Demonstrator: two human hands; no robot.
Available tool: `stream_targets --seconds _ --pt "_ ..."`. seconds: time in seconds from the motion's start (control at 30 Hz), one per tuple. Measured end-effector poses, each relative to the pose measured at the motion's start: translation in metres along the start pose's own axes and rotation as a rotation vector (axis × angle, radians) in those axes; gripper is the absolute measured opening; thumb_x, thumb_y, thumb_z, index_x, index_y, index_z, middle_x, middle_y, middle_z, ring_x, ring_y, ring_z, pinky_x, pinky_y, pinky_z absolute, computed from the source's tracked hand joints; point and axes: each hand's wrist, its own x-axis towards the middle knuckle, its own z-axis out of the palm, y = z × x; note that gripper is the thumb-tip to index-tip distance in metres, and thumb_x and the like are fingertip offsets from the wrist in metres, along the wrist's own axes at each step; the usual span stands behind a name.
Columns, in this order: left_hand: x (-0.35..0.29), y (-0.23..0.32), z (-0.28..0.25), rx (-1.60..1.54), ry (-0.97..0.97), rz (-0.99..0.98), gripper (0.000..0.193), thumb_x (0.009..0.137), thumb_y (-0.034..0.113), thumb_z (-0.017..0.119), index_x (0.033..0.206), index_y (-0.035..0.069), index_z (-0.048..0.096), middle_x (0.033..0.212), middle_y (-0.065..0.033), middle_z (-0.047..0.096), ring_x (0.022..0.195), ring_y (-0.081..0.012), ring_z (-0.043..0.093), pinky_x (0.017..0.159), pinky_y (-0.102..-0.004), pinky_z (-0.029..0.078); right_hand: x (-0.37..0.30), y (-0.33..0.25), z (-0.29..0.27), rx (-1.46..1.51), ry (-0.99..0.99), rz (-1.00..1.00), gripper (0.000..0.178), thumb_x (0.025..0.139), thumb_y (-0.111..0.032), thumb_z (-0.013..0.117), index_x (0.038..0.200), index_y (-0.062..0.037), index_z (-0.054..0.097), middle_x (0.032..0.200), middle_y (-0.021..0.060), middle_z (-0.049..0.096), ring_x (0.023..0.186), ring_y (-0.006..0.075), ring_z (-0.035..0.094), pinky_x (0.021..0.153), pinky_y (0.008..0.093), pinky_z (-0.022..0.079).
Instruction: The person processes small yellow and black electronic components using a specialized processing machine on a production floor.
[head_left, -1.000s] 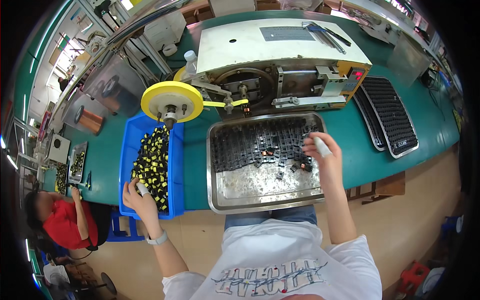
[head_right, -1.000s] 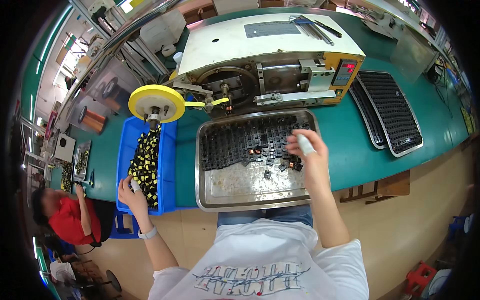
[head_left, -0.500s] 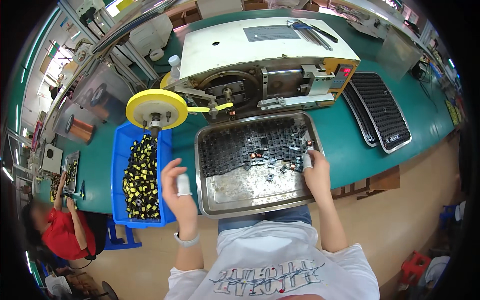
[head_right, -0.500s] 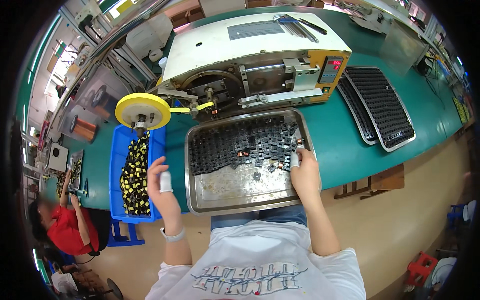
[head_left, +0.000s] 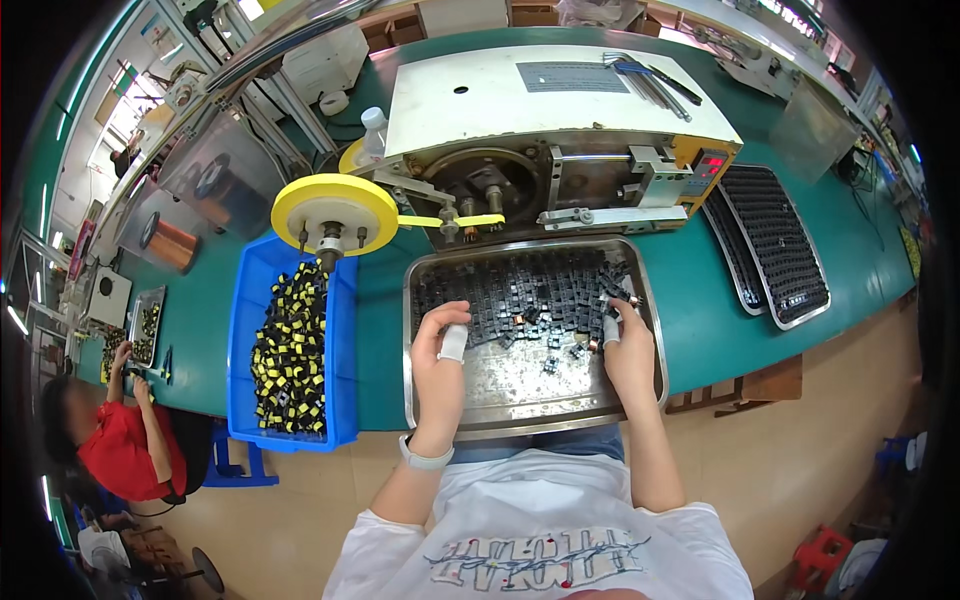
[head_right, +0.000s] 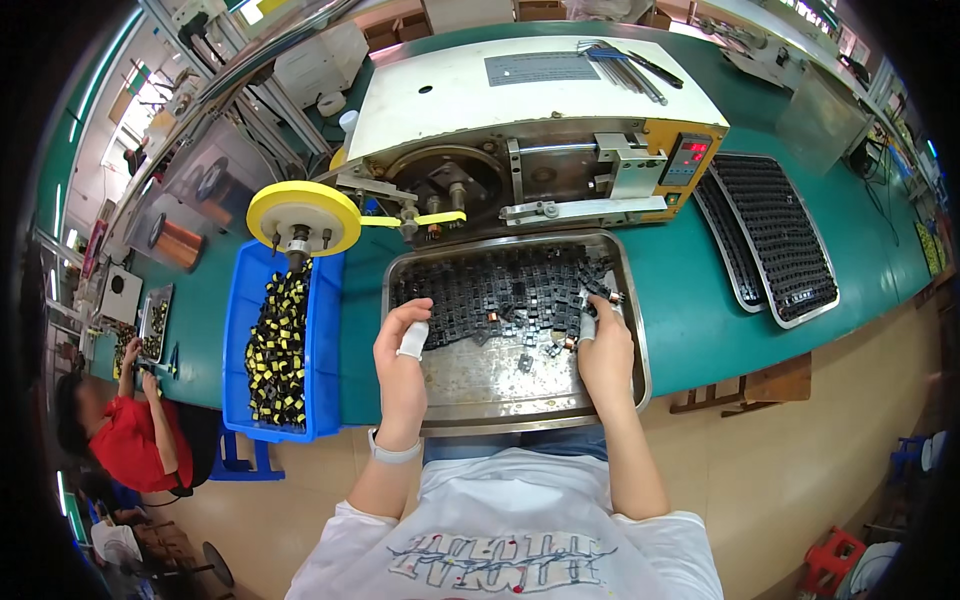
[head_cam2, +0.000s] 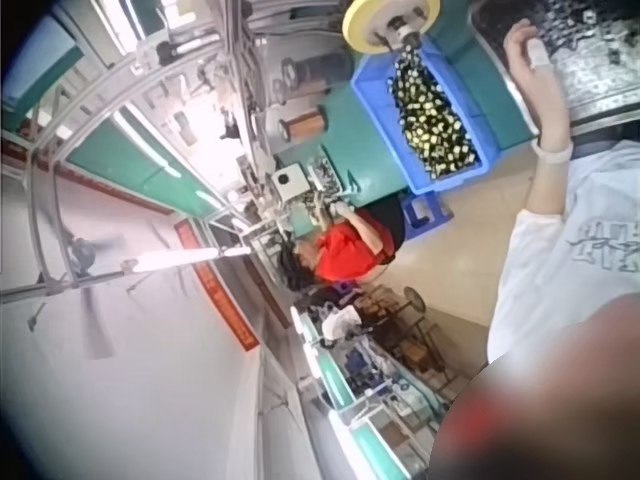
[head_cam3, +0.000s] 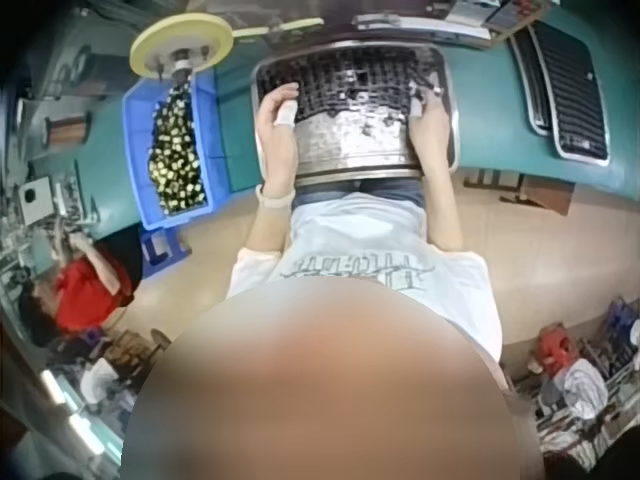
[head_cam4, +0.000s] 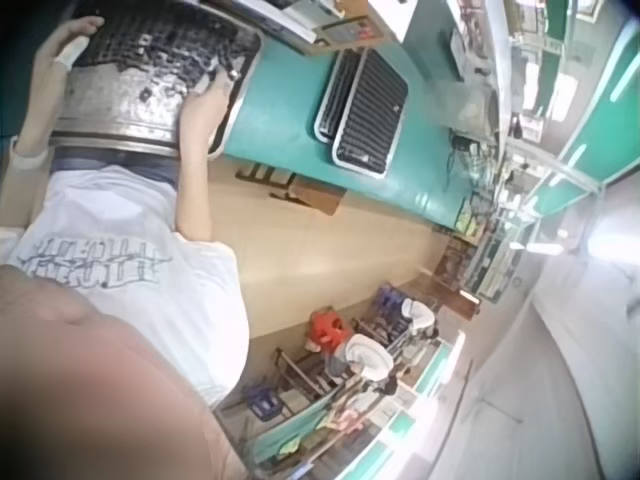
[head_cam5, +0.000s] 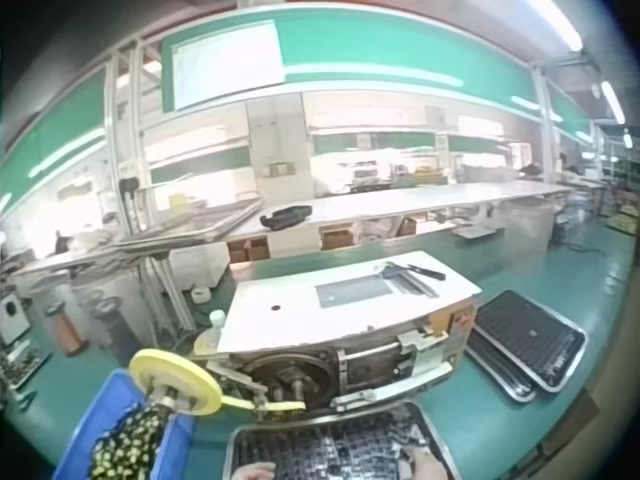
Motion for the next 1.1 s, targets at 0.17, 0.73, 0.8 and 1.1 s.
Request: stream_targets --seconds 0.17,0.73,0.8,1.1 --pt "0.02 -0.008 0.012 -0.42 0.039 -0.292 0.019 0.094 0.013 0.049 0.11 0.005 0.056 0.115 -0.007 0.06 0.107 -0.0178 0.055 0.091 -0.0302 0.042 0.008 0.02 0.002 0.044 -0.013 0.043 0.013 0.085 -0.007 0.061 0.095 -0.0001 0.057 0.068 0.02 0.061 0.064 0.0377 0.061 0.061 0.044 0.046" --pt "0.088 -0.034 0.047 -1.381 -0.075 -0.723 0.016 0.084 0.009 0.057 0.096 0.0 0.051 0.094 -0.0112 0.056 0.087 -0.0214 0.055 0.08 -0.0334 0.046 0.015 -0.069 0.018 0.865 -0.212 0.008 0.009 0.091 -0.007 0.058 0.087 -0.0003 0.053 0.076 0.0084 0.064 0.062 0.0107 0.06 0.053 0.022 0.045" --pt "0.084 -0.04 0.046 -1.282 -0.097 -0.657 0.019 0.083 0.016 0.058 0.096 0.003 0.053 0.089 -0.0073 0.057 0.078 -0.0177 0.052 0.076 -0.0323 0.045 0.019 -0.09 0.03 1.001 -0.216 0.009 0.01 0.091 -0.006 0.059 0.087 0.0012 0.053 0.077 0.0097 0.064 0.063 0.0116 0.061 0.056 0.0222 0.047" --pt "0.087 -0.047 0.041 -1.22 0.114 -0.639 0.019 0.084 0.018 0.057 0.096 0.004 0.053 0.091 -0.0066 0.056 0.082 -0.0168 0.052 0.079 -0.031 0.043 0.033 -0.124 0.081 0.887 -0.054 -0.152 0.005 0.09 0.001 0.057 0.09 0.0045 0.054 0.086 0.0107 0.067 0.075 0.0122 0.066 0.065 0.0236 0.054"
